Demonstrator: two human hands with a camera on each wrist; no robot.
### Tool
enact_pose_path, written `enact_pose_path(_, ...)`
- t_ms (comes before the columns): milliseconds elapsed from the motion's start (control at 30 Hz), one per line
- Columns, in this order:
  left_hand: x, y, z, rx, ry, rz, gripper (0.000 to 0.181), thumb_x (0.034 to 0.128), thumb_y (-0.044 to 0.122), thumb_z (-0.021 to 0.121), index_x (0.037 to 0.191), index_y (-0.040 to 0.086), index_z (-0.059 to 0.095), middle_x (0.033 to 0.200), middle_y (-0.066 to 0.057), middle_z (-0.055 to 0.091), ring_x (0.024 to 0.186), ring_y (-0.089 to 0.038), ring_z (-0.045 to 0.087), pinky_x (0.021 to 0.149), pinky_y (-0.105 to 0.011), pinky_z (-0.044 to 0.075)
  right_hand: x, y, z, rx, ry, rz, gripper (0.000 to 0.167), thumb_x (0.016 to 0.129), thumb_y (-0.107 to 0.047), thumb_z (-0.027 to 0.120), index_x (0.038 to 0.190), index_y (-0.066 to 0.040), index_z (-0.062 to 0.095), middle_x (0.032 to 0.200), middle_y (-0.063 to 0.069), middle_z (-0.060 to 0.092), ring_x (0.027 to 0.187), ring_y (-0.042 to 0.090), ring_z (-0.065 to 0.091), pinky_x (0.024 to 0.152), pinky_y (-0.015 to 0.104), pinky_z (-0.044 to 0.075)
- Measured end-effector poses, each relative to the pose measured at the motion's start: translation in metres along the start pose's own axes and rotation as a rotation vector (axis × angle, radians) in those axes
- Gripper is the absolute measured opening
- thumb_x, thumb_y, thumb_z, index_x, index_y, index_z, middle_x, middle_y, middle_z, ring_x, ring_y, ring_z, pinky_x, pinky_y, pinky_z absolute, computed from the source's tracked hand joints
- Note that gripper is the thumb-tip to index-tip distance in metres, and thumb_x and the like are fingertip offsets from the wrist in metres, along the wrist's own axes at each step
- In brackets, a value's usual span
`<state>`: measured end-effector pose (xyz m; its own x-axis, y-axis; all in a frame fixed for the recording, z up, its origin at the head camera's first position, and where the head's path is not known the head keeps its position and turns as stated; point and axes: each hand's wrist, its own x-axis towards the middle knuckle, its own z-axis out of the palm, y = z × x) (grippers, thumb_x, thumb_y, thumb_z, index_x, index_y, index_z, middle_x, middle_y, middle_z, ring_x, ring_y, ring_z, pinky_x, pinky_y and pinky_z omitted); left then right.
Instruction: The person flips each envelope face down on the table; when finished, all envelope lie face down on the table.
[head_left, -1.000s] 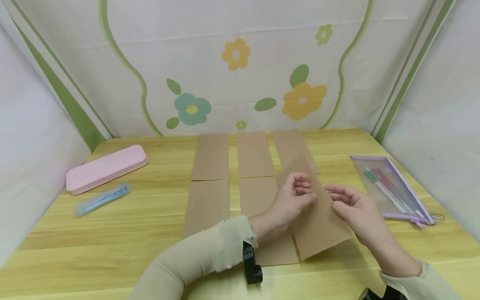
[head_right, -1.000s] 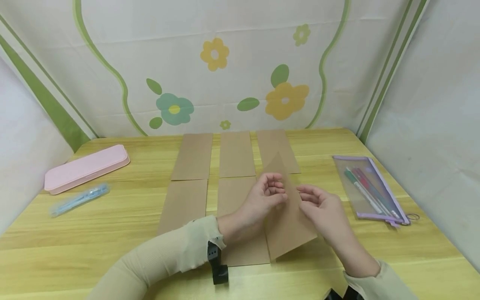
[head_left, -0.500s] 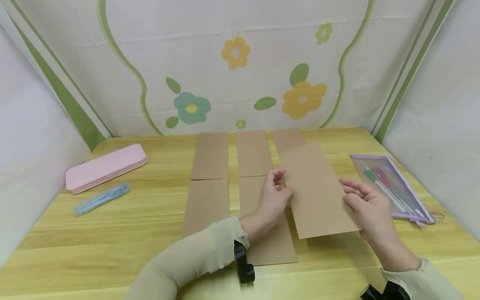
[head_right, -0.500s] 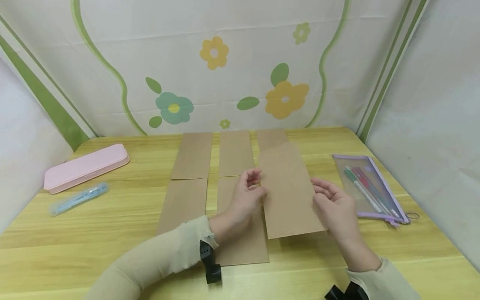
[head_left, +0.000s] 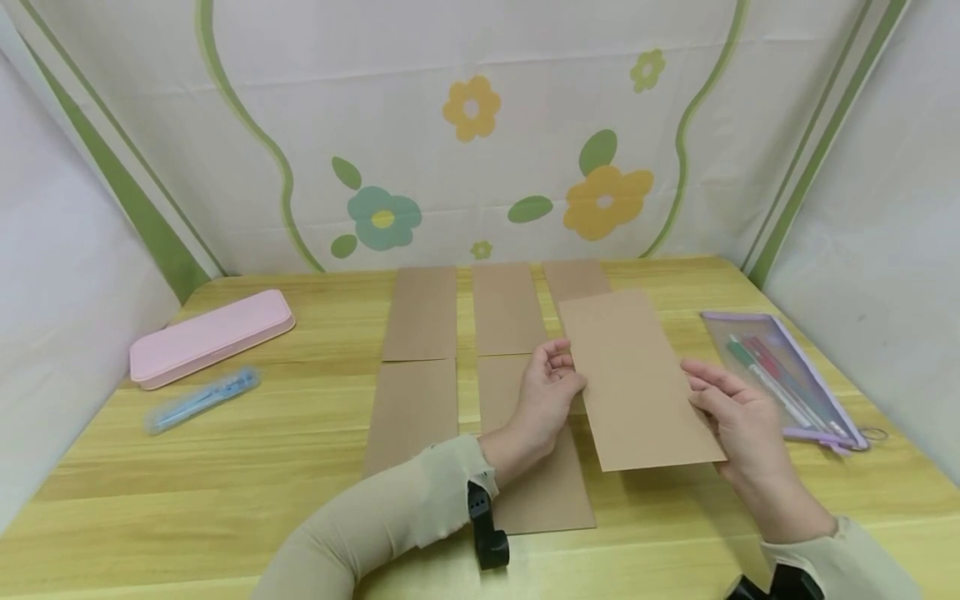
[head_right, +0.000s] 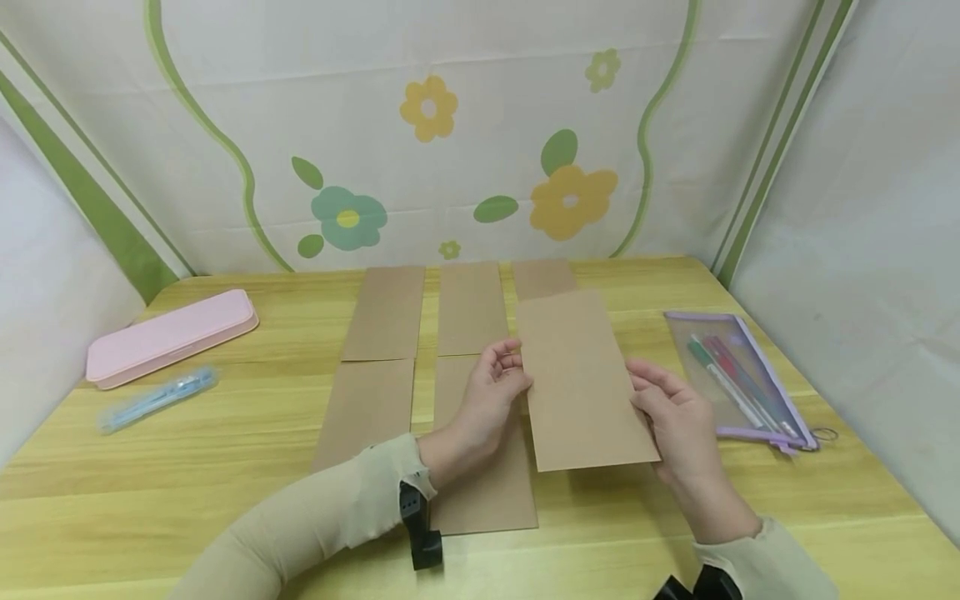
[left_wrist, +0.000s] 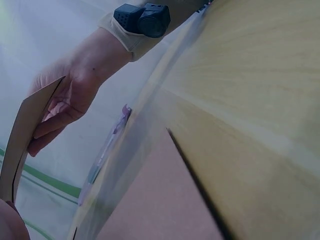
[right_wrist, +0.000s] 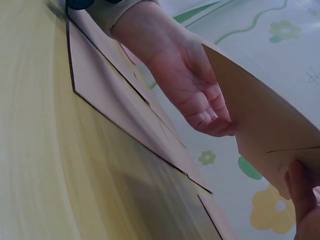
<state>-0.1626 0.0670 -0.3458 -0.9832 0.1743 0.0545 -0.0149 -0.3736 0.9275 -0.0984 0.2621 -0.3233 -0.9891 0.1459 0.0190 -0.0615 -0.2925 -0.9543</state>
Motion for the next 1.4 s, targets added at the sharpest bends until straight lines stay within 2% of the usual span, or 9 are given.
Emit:
enact_pose_path(133, 0.001, 0.0, -0.003, 0.016, -0.021, -0.025, 0.054, 0.0708, -0.013, 0.052, 0.122, 0.002, 0.045, 0.092, -0.001, 0.044, 0.075, -0.008, 0.044, 0.067, -0.016, 0.041, 0.005, 0.003, -0.007, -0.091, -0.047, 0.025, 0.038, 0.087, 0.008, 0.051, 0.106, -0.022, 0.063, 0.088, -0.007, 0.068, 0.07, 0.007, 0.065, 0.057, 0.022, 0.054)
enact_pose_path(200, 0.002, 0.0, -0.005, 0.033, -0.049, -0.054, 0.057, 0.0709, -0.013, 0.052, 0.124, 0.004, 0.044, 0.092, -0.001, 0.045, 0.073, -0.008, 0.044, 0.064, -0.016, 0.04, 0.009, 0.004, -0.012, -0.18, -0.085, 0.042, 0.037, 0.087, 0.006, 0.053, 0.11, -0.023, 0.057, 0.087, -0.008, 0.066, 0.07, 0.007, 0.064, 0.058, 0.021, 0.053)
enact_pose_path(300, 0.004, -0.001, -0.008, 0.079, -0.107, -0.114, 0.062, 0.0714, -0.012, 0.055, 0.129, 0.005, 0.042, 0.09, -0.001, 0.048, 0.071, -0.008, 0.046, 0.065, -0.017, 0.041, 0.014, 0.001, -0.018, -0.397, -0.141, 0.07, 0.043, 0.087, 0.0, 0.058, 0.127, -0.012, 0.046, 0.087, -0.007, 0.062, 0.072, 0.006, 0.061, 0.061, 0.022, 0.053)
enact_pose_path(433, 0.006, -0.003, -0.01, 0.158, -0.194, -0.208, 0.073, 0.0723, -0.013, 0.059, 0.138, 0.007, 0.035, 0.086, -0.002, 0.053, 0.072, -0.01, 0.052, 0.071, -0.02, 0.046, 0.018, -0.003, -0.023, -0.754, -0.193, 0.103, 0.066, 0.087, -0.012, 0.062, 0.14, 0.005, 0.027, 0.105, 0.008, 0.054, 0.076, 0.007, 0.058, 0.063, 0.025, 0.05)
enact_pose_path(567, 0.007, -0.005, -0.012, 0.255, -0.242, -0.266, 0.081, 0.0729, -0.012, 0.063, 0.142, 0.013, 0.03, 0.083, -0.002, 0.056, 0.074, -0.012, 0.055, 0.072, -0.021, 0.046, 0.021, -0.001, -0.028, -0.953, -0.243, 0.117, 0.072, 0.086, -0.021, 0.066, 0.141, 0.006, 0.027, 0.117, 0.023, 0.045, 0.089, 0.018, 0.054, 0.067, 0.028, 0.047)
enact_pose_path(733, 0.007, -0.006, -0.012, 0.405, -0.252, -0.28, 0.087, 0.0719, -0.01, 0.067, 0.145, 0.014, 0.026, 0.078, 0.0, 0.055, 0.068, -0.011, 0.052, 0.062, -0.02, 0.043, 0.022, 0.007, -0.032, -1.049, -0.266, 0.098, 0.074, 0.082, -0.025, 0.069, 0.138, 0.006, 0.032, 0.116, 0.024, 0.047, 0.097, 0.03, 0.05, 0.071, 0.028, 0.045)
enact_pose_path(933, 0.006, -0.005, -0.011, 0.561, -0.267, -0.293, 0.093, 0.0707, -0.008, 0.07, 0.147, 0.011, 0.02, 0.075, -0.001, 0.055, 0.063, -0.011, 0.05, 0.052, -0.02, 0.041, 0.022, 0.016, -0.03, -1.084, -0.265, 0.072, 0.073, 0.079, -0.024, 0.073, 0.133, 0.01, 0.038, 0.106, 0.018, 0.051, 0.085, 0.019, 0.053, 0.063, 0.023, 0.046)
enact_pose_path(1133, 0.006, -0.004, -0.009, 0.741, -0.309, -0.305, 0.094, 0.0719, -0.001, 0.073, 0.148, 0.006, 0.017, 0.074, -0.001, 0.055, 0.059, -0.011, 0.048, 0.049, -0.021, 0.038, 0.021, 0.018, -0.029, -1.121, -0.266, 0.082, 0.073, 0.077, -0.026, 0.074, 0.131, 0.01, 0.04, 0.101, 0.016, 0.055, 0.083, 0.018, 0.056, 0.061, 0.025, 0.047)
enact_pose_path(1400, 0.006, 0.0, -0.009, 0.802, -0.333, -0.318, 0.088, 0.0728, 0.001, 0.072, 0.145, 0.002, 0.023, 0.073, 0.0, 0.056, 0.058, -0.011, 0.047, 0.048, -0.022, 0.036, 0.021, 0.016, -0.028, -1.19, -0.246, 0.12, 0.073, 0.075, -0.03, 0.075, 0.128, 0.01, 0.044, 0.098, 0.013, 0.056, 0.083, 0.019, 0.055, 0.064, 0.028, 0.046)
